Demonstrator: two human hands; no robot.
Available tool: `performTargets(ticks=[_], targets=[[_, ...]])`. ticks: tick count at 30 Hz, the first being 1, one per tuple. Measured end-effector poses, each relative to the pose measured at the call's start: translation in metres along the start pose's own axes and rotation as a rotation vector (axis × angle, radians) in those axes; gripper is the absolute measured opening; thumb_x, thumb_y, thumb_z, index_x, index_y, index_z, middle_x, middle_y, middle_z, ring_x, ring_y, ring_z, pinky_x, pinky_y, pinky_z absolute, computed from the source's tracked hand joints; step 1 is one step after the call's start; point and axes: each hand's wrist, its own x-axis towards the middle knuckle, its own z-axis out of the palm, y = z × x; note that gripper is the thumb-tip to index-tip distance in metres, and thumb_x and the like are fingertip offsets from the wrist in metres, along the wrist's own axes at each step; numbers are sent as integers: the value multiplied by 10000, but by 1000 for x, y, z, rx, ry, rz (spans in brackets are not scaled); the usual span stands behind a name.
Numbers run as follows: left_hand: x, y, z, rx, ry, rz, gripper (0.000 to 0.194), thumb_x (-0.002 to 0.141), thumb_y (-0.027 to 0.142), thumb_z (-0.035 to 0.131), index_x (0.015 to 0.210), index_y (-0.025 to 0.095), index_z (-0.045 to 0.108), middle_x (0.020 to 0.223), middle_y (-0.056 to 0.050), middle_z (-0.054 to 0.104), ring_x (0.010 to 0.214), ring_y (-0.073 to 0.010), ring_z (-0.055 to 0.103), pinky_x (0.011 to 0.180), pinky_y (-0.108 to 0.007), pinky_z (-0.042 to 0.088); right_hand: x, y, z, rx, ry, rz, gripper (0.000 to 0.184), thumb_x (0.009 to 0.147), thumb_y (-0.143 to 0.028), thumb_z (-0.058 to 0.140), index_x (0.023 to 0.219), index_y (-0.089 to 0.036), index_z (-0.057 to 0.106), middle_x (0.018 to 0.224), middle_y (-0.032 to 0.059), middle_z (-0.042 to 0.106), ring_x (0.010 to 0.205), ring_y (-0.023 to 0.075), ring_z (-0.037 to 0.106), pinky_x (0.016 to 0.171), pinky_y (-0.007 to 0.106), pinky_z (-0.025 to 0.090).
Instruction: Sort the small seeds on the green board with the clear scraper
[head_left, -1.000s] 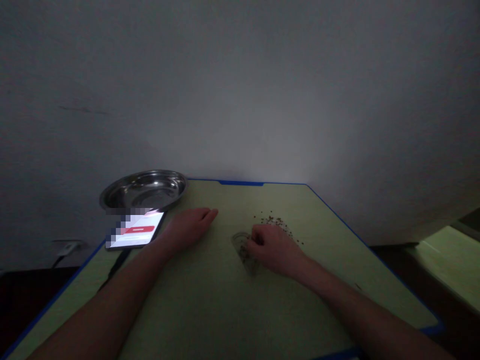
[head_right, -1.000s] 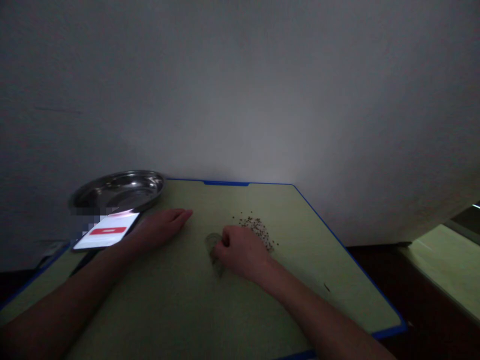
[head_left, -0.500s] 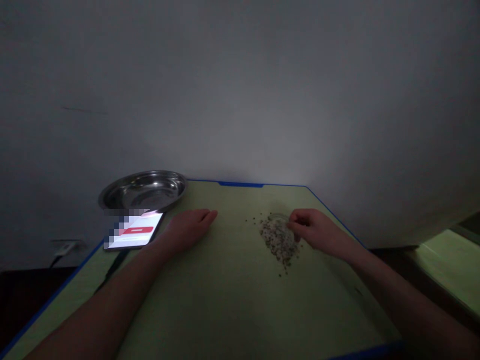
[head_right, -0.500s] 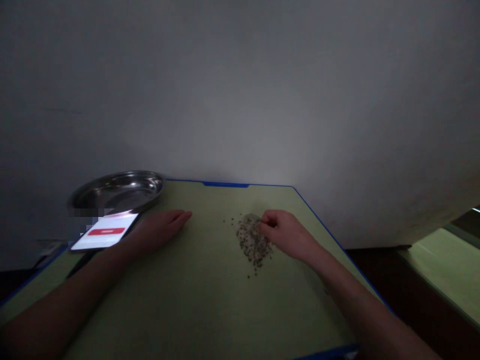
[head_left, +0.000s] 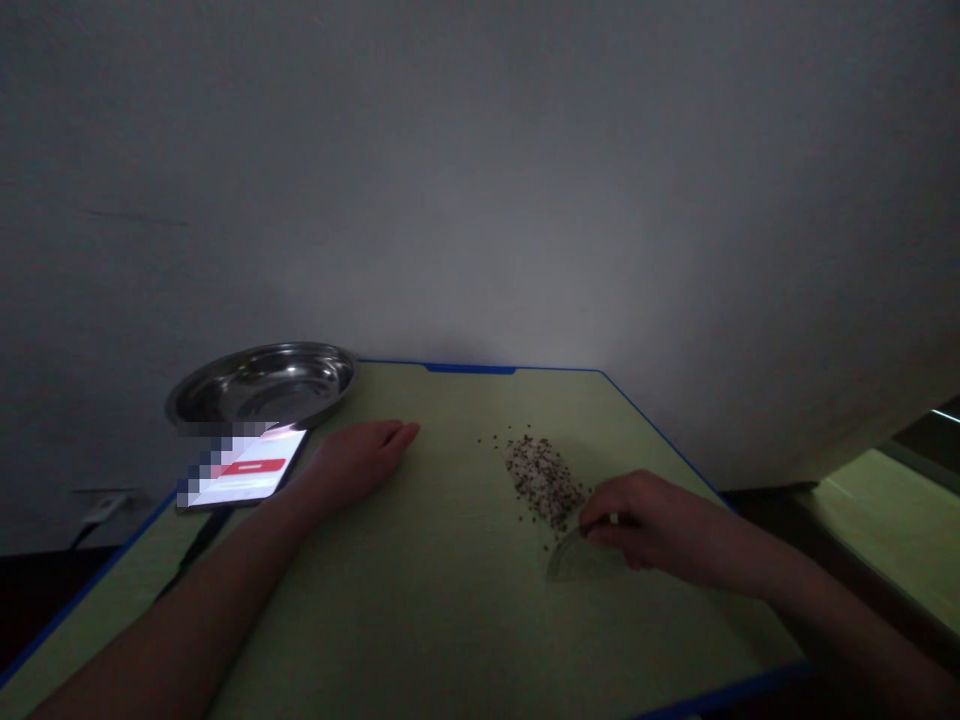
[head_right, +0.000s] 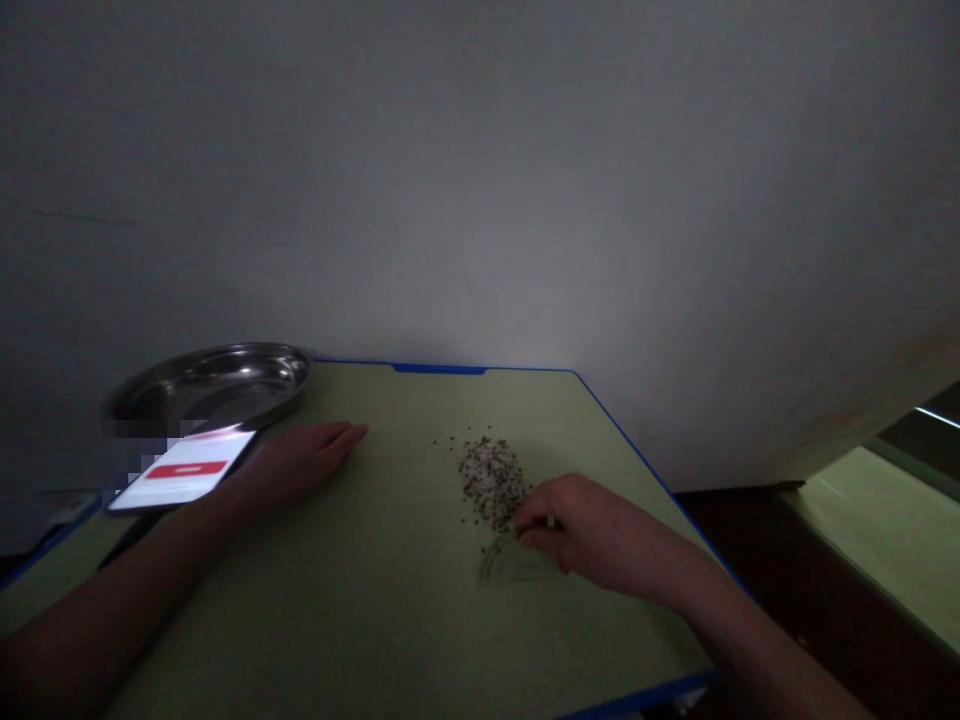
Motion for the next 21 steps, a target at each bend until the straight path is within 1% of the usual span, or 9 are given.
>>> performTargets(ticks=[2,5,8,10,12,14,16,18,21], targets=[[0,-1,0,-8,9,5,549,868,545,228,889,201,656,894,-102,681,789,-248,612,719,-359,423,11,7,-3,-42,45,-5,176,810,-170,520,766,-191,689,660,1,641,535,111,540,512,233,379],[0,0,-1,-12,-8,3,553,864,547,232,847,196,658,876,-106,682,777,-249,615,713,-359,426,31,16,-11,-86,101,-8,209,813,-174,502,692,-178,672,564,-8,582,519,116,514,503,238,356],[0,2,-3,-6,-21,-5,559,867,547,225,822,192,654,861,-106,684,767,-248,620,708,-358,430,43,21,-21,-76,136,-12,198,815,-199,509,704,-169,671,584,0,593,532,119,526,512,237,364],[1,2,-3,-6,-18,-4,552,869,540,227,844,194,657,879,-103,686,784,-250,625,717,-357,431,41,24,-27,-51,161,-9,182,819,-224,519,763,-162,681,651,16,630,556,123,546,533,242,385],[1,2,-3,-3,-13,-13,548,867,534,235,862,192,663,896,-105,689,801,-256,627,724,-359,432,32,29,-32,-40,186,-3,163,813,-243,542,802,-162,682,707,30,649,597,132,565,564,250,408],[1,2,-3,-3,-5,-19,549,861,537,243,879,190,667,902,-107,690,807,-260,627,727,-361,431,21,35,-33,-24,178,14,135,792,-260,583,809,-168,680,736,35,653,638,145,579,588,258,424],[1,2,-3,-10,-6,-17,557,857,547,243,889,190,670,893,-104,690,800,-257,627,726,-359,431,12,42,-31,15,118,47,119,768,-276,622,801,-176,677,731,30,651,646,150,582,579,257,431],[0,2,-3,-10,-10,-14,556,855,544,245,888,191,673,887,-100,690,798,-254,627,726,-357,431,8,47,-26,55,69,83,127,749,-294,652,793,-177,675,714,25,650,633,151,582,559,253,431],[-1,2,-4,-12,-2,-10,546,854,541,254,874,195,676,892,-98,692,812,-255,628,729,-353,432,16,50,-20,47,110,85,141,717,-295,687,783,-171,676,726,27,647,648,154,585,573,256,436]])
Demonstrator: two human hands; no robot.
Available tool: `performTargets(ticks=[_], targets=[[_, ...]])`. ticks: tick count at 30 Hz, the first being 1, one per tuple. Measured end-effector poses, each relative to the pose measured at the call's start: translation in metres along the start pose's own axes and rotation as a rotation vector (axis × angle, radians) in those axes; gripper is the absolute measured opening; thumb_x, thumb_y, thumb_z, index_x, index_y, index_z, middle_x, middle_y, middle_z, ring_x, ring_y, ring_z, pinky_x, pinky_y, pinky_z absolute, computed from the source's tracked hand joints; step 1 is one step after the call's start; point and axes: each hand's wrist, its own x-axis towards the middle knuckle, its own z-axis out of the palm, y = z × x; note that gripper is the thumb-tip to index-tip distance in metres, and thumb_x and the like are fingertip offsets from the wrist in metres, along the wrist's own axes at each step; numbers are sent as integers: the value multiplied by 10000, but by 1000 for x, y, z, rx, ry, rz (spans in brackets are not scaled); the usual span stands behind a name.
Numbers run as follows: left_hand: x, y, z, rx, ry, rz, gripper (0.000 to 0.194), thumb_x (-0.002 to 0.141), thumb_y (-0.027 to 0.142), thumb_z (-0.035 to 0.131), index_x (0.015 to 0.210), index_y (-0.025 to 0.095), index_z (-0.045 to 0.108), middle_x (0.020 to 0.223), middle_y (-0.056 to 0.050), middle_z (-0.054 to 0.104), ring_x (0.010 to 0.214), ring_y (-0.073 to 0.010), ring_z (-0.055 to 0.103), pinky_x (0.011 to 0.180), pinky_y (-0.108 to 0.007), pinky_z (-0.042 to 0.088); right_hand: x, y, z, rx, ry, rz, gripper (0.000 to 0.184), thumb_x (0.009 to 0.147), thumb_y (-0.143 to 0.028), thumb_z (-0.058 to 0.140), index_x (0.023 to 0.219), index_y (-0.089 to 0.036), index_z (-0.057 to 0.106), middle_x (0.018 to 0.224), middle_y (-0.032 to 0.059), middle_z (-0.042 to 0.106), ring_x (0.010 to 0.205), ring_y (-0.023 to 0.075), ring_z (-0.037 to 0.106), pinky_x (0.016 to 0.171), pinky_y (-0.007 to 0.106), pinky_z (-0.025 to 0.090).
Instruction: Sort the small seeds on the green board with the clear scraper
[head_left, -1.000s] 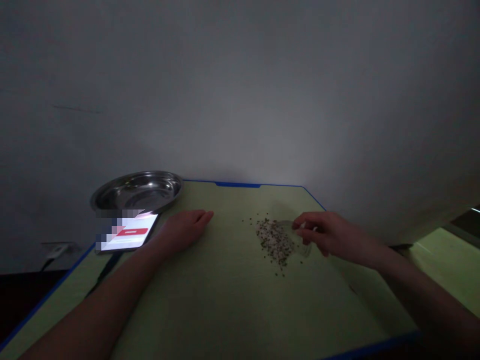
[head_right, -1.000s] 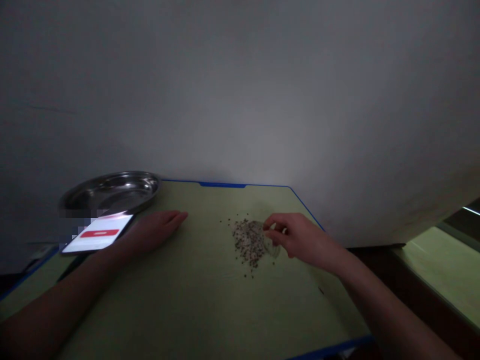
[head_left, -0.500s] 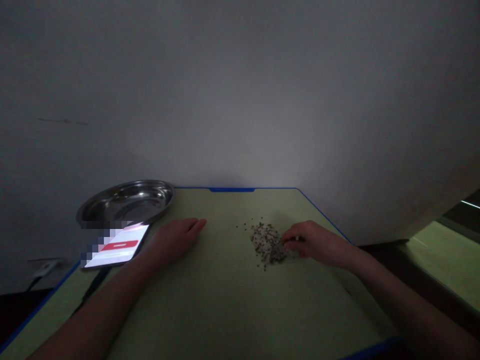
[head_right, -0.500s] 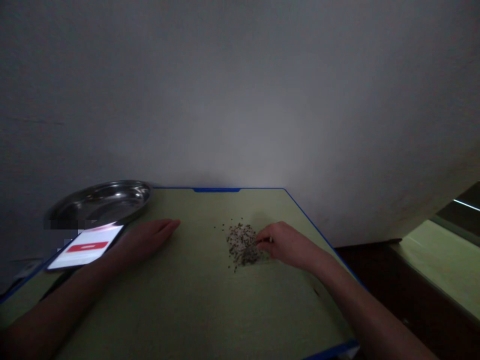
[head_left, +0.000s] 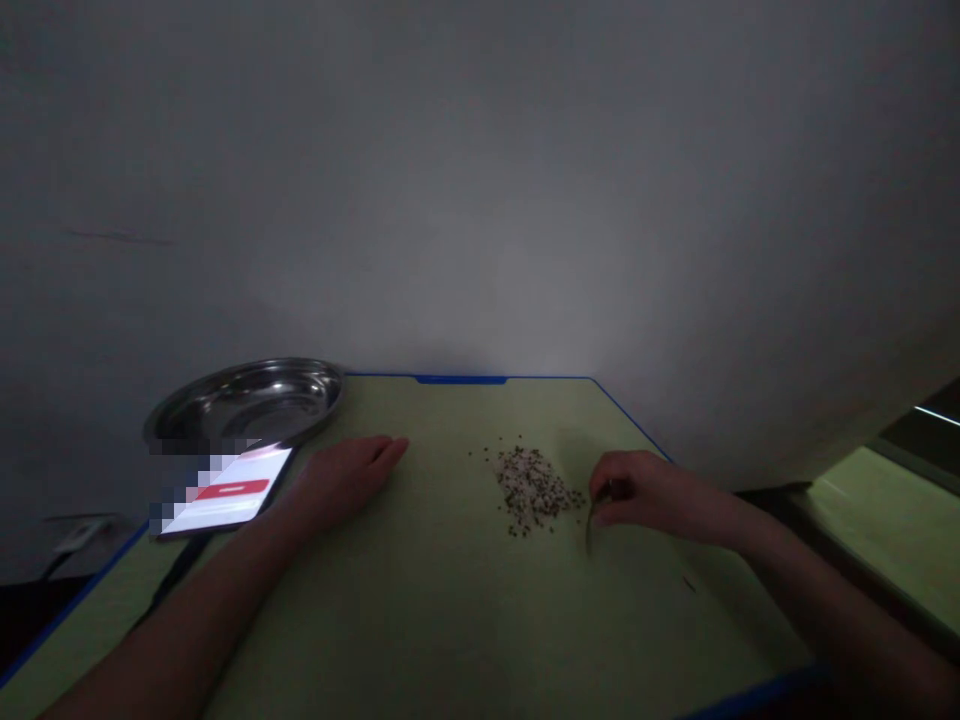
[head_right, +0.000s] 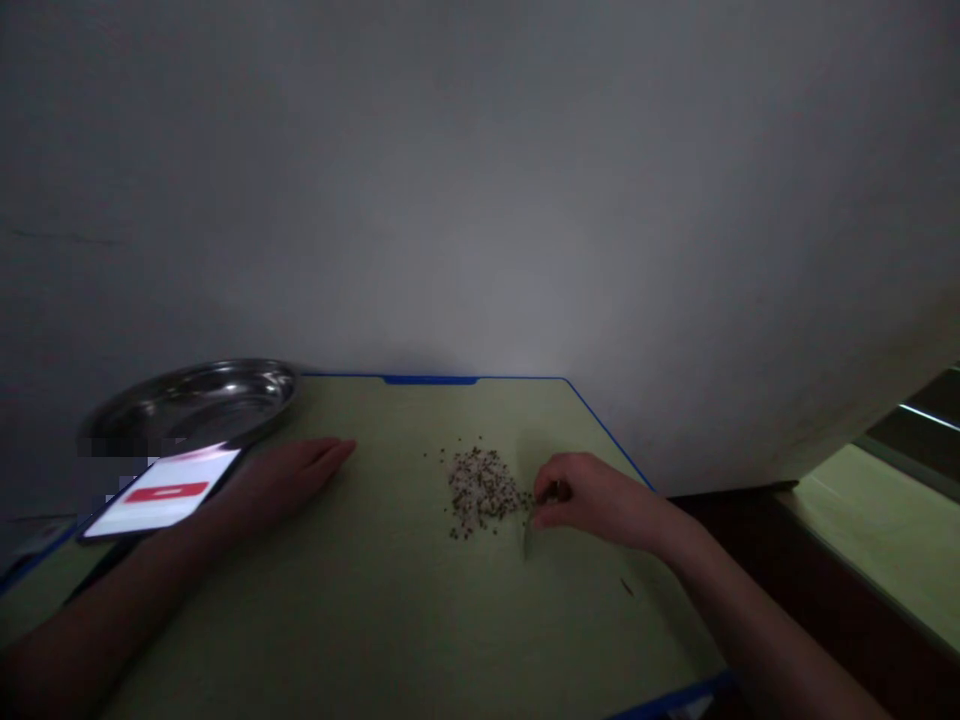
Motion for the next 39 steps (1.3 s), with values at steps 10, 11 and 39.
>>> performTargets(ticks=[10,11,39], targets=[[1,-5,3,-4,21,13,536,869,547,244,812,207,654,828,-82,679,750,-232,618,690,-338,425,74,-17,-5,-79,-7,-183,222,667,-253,736,853,-148,678,795,24,595,698,141,564,626,250,441],[1,-5,3,-3,23,14,531,871,544,246,815,208,654,828,-80,678,751,-232,617,690,-338,425,80,-18,-6,-85,-19,-205,228,663,-256,740,855,-148,678,798,23,591,702,141,562,631,251,442],[2,-6,6,-18,6,25,529,882,533,228,757,195,615,793,-81,656,737,-233,595,653,-334,381,152,9,-2,4,150,165,175,751,-161,560,855,-102,688,541,-2,591,383,68,465,395,184,373]])
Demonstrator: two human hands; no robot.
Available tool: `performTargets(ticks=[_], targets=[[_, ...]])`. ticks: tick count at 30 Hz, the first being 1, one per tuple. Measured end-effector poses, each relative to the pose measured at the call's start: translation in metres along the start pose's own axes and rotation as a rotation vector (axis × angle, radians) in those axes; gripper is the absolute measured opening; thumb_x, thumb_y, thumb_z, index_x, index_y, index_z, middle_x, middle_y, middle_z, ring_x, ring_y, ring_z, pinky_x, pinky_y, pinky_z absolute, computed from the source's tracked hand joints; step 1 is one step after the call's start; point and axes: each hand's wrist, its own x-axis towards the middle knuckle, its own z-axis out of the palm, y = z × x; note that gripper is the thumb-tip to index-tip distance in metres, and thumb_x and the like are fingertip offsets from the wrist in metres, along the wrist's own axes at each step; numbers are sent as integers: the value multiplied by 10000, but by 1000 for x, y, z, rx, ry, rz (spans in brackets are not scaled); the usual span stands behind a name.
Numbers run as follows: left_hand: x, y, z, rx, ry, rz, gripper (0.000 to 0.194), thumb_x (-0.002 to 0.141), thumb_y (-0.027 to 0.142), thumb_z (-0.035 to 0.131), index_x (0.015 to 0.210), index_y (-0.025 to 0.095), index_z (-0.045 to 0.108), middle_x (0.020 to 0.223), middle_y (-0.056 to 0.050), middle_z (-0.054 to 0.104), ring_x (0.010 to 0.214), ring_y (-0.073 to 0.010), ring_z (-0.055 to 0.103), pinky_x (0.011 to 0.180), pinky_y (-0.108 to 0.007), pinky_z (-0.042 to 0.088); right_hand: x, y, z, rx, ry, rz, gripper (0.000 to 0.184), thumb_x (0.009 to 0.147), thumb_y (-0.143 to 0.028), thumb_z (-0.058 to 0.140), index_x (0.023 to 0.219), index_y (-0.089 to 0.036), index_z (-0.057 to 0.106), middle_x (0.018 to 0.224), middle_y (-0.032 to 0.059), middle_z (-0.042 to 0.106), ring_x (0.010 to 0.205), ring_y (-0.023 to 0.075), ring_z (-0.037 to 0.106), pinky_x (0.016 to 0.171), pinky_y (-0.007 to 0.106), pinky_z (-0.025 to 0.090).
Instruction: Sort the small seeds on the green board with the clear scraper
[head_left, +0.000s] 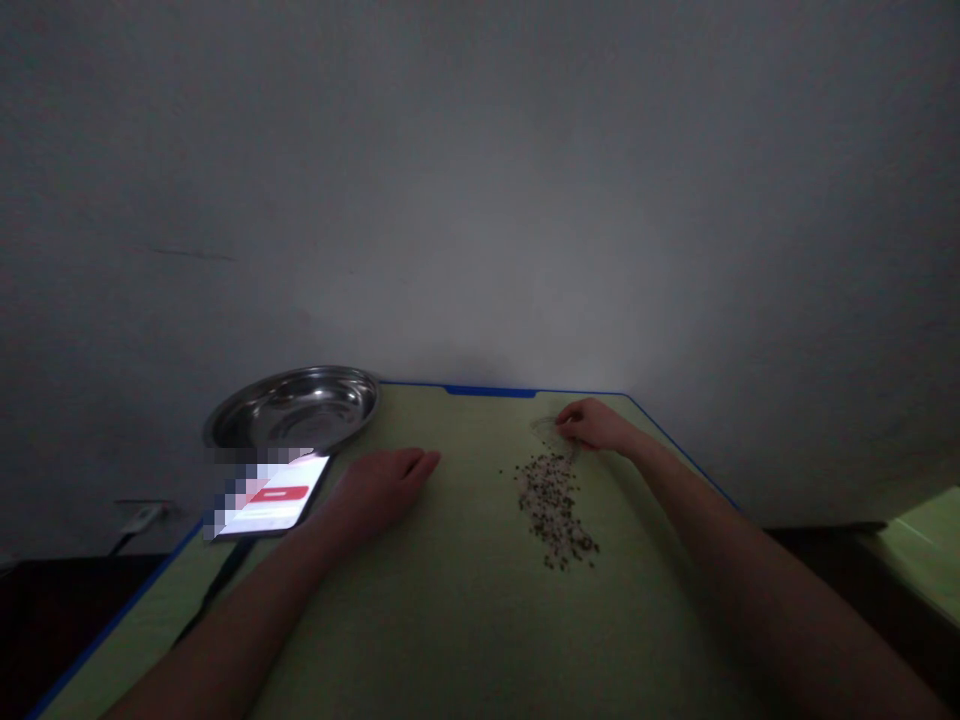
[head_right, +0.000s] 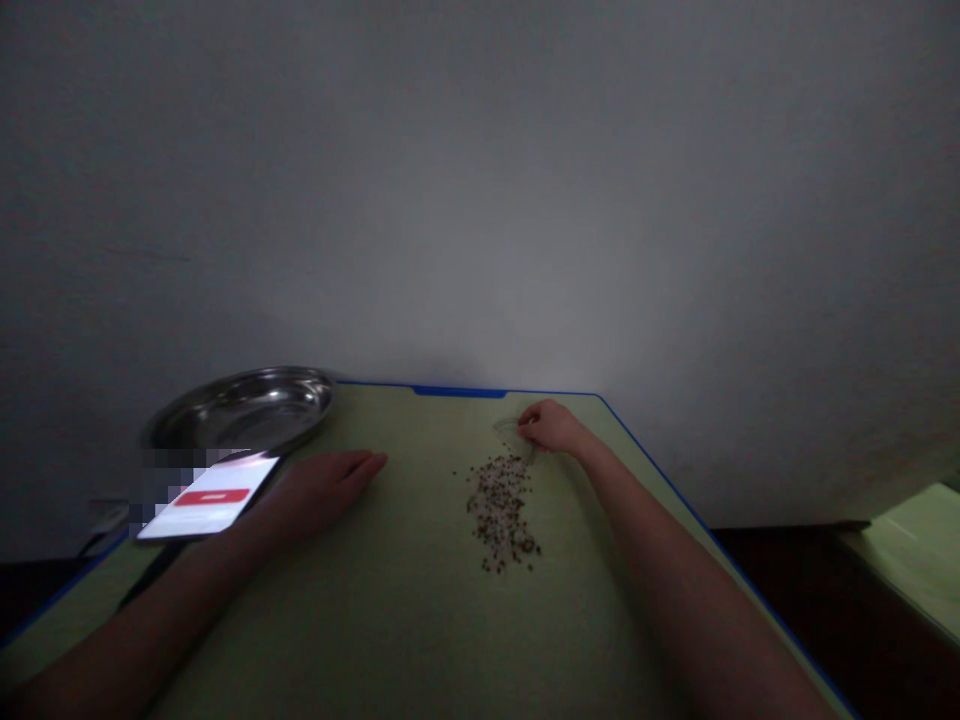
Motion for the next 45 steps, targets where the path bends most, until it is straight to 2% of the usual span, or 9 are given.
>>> performTargets(ticks=[7,12,17,22,26,30,32,39,45], targets=[[1,0,-2,-114,31,-40,490,869,534,257,747,194,588,761,-52,625,704,-205,570,638,-312,370,5,-58,22,-83,-149,-247,232,731,-197,615,920,-122,725,724,44,685,560,105,555,537,210,419],[4,-5,2,-203,98,-49,465,867,539,260,685,200,521,701,-17,574,655,-180,531,597,-289,348,-7,-91,30,-126,-256,-419,235,723,-203,640,932,-166,740,843,46,715,706,133,594,633,218,423],[5,-4,2,-226,122,-39,450,866,526,263,672,204,510,680,-5,555,625,-170,501,580,-285,333,-37,-107,33,-155,-381,-593,237,768,-210,608,966,-176,732,826,30,720,688,126,597,618,210,419],[6,-4,4,-221,110,-27,460,864,537,262,653,204,499,661,-5,547,624,-172,504,573,-287,322,-64,-108,31,-164,-423,-656,220,793,-219,598,967,-192,729,848,30,719,712,128,604,654,218,422],[6,-6,5,-219,109,-15,481,860,558,256,642,202,495,646,-7,547,620,-171,506,567,-286,321,-75,-109,18,-107,-329,-648,200,810,-215,583,950,-179,722,846,33,709,706,123,589,638,216,417],[4,-5,4,-199,105,-7,486,864,559,253,655,202,509,673,-19,569,640,-179,527,585,-292,336,-90,-103,5,-94,-121,-533,173,823,-243,575,909,-177,709,777,18,685,621,107,544,589,216,399],[3,-5,4,-196,98,-14,493,862,560,256,664,199,528,697,-30,590,658,-187,542,604,-297,351,-102,-95,1,-82,-80,-463,173,829,-263,568,904,-185,704,765,15,678,599,105,536,570,218,395],[3,-2,3,-168,71,-26,505,863,569,250,716,201,562,724,-42,608,689,-196,553,620,-302,362,-133,-64,13,-20,-181,-322,180,842,-248,529,874,-182,693,730,11,654,586,111,517,532,222,384],[3,-4,4,-164,81,-4,498,867,561,245,702,200,547,699,-30,584,659,-187,540,599,-298,348,-129,-70,31,-13,-216,-351,163,830,-250,548,851,-180,694,728,6,659,604,110,534,540,218,376]])
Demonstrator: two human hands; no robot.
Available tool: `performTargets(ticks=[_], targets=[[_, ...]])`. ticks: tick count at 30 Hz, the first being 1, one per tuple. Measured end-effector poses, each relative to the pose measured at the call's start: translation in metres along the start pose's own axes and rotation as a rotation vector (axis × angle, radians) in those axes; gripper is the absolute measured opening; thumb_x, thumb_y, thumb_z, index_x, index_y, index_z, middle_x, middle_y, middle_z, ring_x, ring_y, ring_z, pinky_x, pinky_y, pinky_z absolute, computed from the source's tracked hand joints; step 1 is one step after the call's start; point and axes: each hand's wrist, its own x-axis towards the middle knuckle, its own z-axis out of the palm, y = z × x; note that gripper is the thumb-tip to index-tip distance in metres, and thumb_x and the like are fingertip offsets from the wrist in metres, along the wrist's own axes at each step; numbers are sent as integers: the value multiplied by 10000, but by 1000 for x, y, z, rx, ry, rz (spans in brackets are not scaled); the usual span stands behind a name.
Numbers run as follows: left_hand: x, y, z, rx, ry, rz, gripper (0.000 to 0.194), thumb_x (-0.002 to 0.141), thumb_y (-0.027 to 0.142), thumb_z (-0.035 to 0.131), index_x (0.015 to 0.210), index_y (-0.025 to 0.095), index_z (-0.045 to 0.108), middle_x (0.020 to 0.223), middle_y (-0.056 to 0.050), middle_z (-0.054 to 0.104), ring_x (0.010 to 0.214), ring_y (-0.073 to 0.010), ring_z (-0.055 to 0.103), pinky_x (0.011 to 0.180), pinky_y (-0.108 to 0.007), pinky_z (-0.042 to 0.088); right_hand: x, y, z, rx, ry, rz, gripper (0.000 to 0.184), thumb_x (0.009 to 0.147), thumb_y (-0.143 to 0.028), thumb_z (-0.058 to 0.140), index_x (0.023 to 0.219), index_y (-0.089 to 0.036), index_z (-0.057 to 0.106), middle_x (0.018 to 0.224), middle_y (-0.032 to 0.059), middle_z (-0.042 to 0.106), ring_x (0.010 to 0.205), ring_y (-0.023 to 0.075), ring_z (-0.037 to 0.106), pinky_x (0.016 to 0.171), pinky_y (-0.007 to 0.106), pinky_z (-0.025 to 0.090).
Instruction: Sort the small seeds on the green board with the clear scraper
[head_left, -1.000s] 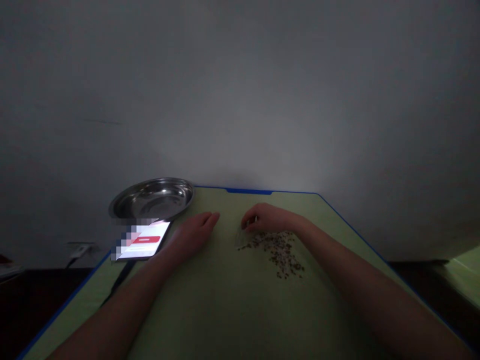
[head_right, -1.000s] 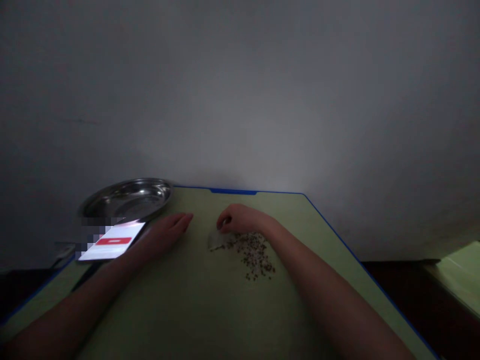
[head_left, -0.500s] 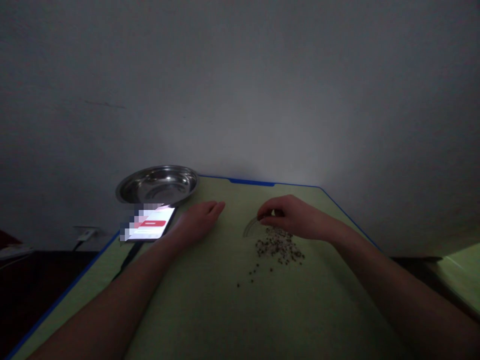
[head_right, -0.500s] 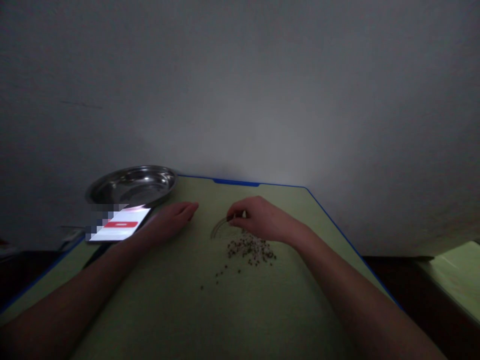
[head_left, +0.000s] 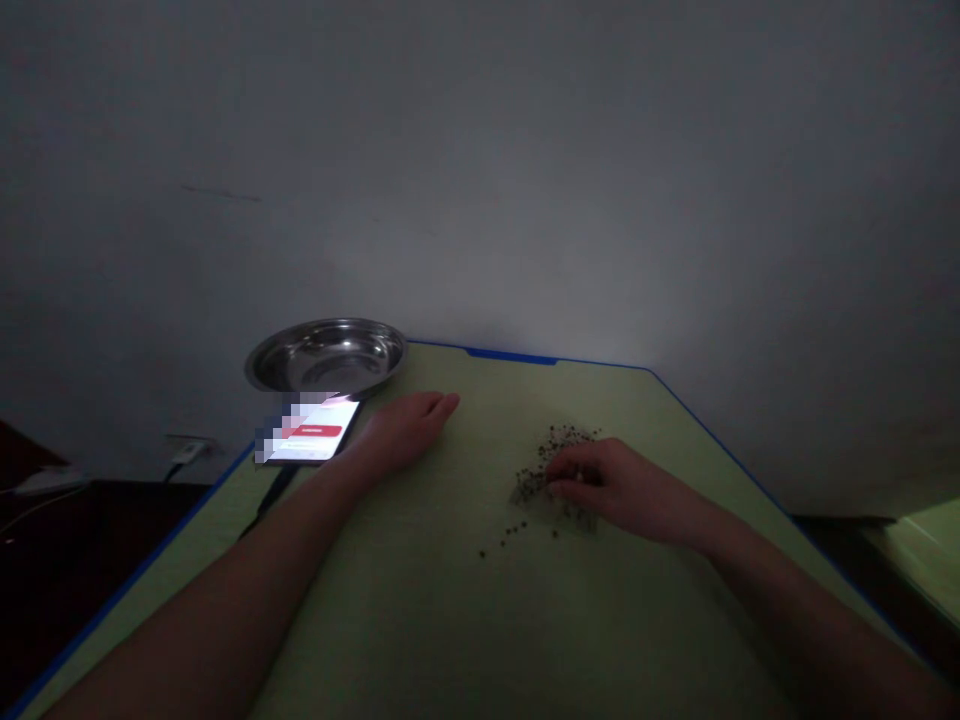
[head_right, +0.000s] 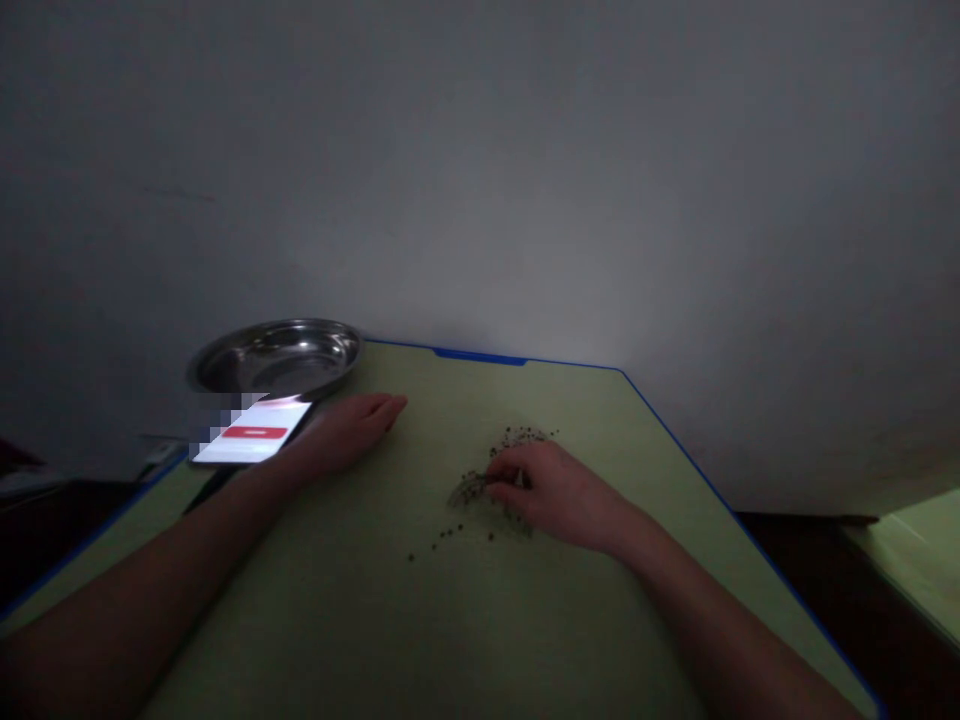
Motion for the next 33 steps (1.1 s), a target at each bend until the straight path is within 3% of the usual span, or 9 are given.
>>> performTargets(ticks=[9,14,22,26,29,33], targets=[[0,1,0,22,-12,4,524,872,573,234,747,201,582,786,-54,635,729,-203,562,642,-306,362,15,-15,7,2,-50,-78,158,816,-223,561,881,-171,696,733,15,671,603,104,548,562,213,386],[0,2,1,45,-9,-2,530,874,566,232,759,200,596,815,-59,652,734,-205,566,642,-303,363,21,-26,14,-26,-149,-181,175,823,-226,562,925,-188,698,743,9,684,609,101,562,570,208,385],[1,0,3,72,-2,25,537,876,563,221,758,195,595,832,-63,653,736,-199,560,643,-298,368,36,-38,9,-38,-183,-265,194,822,-219,572,960,-199,706,799,9,698,627,98,561,586,202,392],[1,2,2,79,-18,14,548,880,563,214,785,195,608,865,-67,662,763,-206,575,667,-301,379,39,-41,10,-28,-284,-323,208,829,-206,564,975,-195,712,835,14,713,661,108,591,602,203,403],[0,3,1,86,-23,-1,547,881,565,222,834,199,627,910,-66,671,787,-210,581,682,-298,384,32,-41,10,-23,-348,-331,205,836,-232,566,972,-204,717,843,19,717,670,117,604,622,214,413],[-1,4,1,93,-25,-9,544,882,563,231,846,202,637,889,-68,669,770,-211,581,684,-303,389,18,-28,2,10,-262,-228,190,840,-247,555,941,-197,707,791,14,690,664,124,580,596,222,408]])
